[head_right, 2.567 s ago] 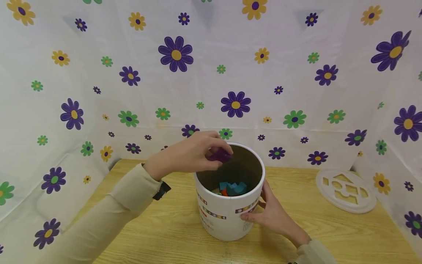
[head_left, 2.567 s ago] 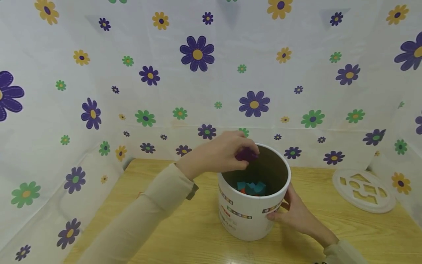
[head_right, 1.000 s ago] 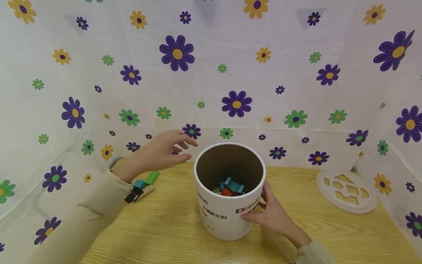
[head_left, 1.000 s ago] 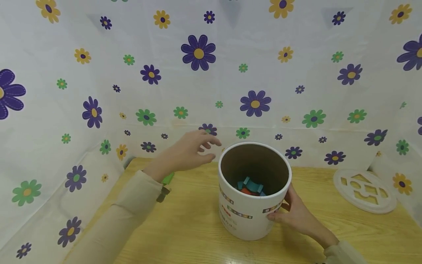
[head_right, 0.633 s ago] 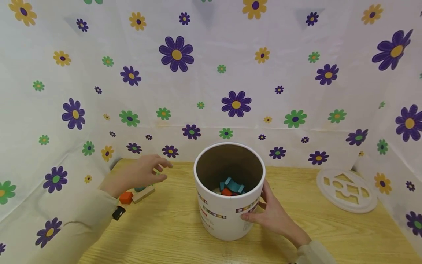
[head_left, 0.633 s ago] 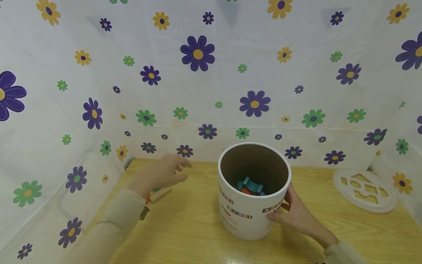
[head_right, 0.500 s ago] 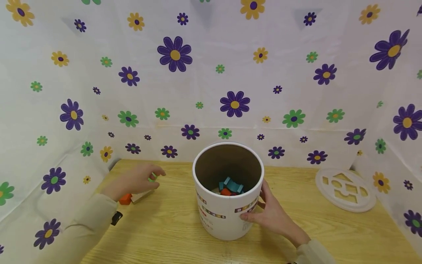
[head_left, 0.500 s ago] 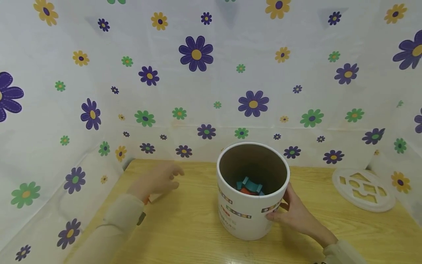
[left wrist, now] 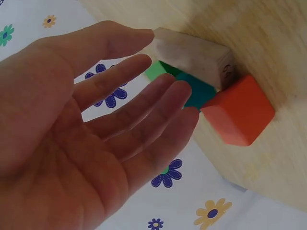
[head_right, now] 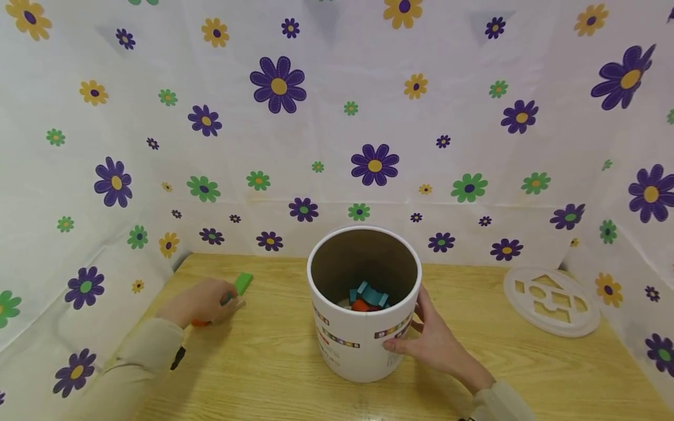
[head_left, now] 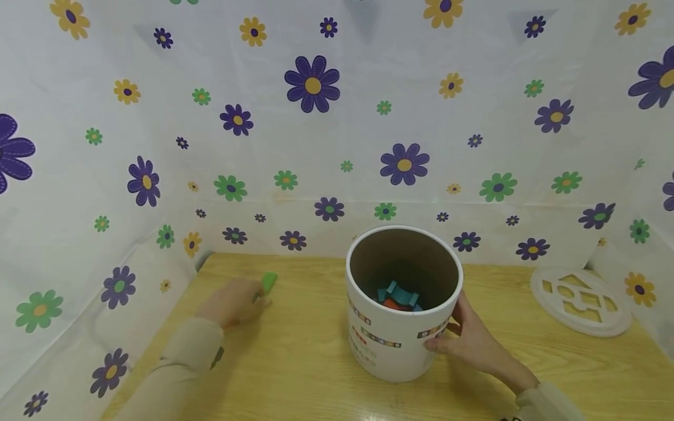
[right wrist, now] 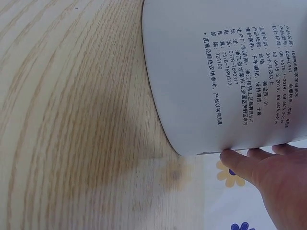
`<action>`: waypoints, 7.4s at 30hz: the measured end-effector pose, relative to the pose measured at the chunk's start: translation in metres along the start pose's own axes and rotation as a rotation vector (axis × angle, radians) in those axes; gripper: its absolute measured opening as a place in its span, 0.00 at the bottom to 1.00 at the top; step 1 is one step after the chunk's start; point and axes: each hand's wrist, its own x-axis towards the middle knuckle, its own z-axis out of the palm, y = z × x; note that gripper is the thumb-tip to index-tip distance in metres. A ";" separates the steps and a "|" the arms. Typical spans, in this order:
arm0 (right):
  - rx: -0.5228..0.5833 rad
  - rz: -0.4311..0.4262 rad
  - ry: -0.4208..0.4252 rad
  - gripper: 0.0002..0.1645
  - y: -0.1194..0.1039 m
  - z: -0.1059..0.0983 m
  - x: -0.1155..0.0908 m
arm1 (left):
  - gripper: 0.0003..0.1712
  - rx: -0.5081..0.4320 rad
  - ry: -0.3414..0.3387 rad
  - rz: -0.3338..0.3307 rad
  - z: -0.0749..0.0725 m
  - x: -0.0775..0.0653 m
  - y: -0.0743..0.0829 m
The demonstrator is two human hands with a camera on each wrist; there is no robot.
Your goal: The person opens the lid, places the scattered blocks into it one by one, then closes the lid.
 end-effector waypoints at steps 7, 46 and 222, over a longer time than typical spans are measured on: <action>-0.001 0.024 -0.008 0.66 -0.001 0.002 0.000 | 0.14 -0.039 -0.043 -0.030 0.007 -0.001 -0.004; -0.006 0.031 0.000 0.63 -0.001 0.003 -0.002 | 0.12 -0.129 -0.042 -0.102 0.037 -0.004 0.024; -0.027 0.049 0.002 0.63 0.000 0.005 -0.004 | 0.19 -0.137 -0.006 0.080 0.029 0.045 0.034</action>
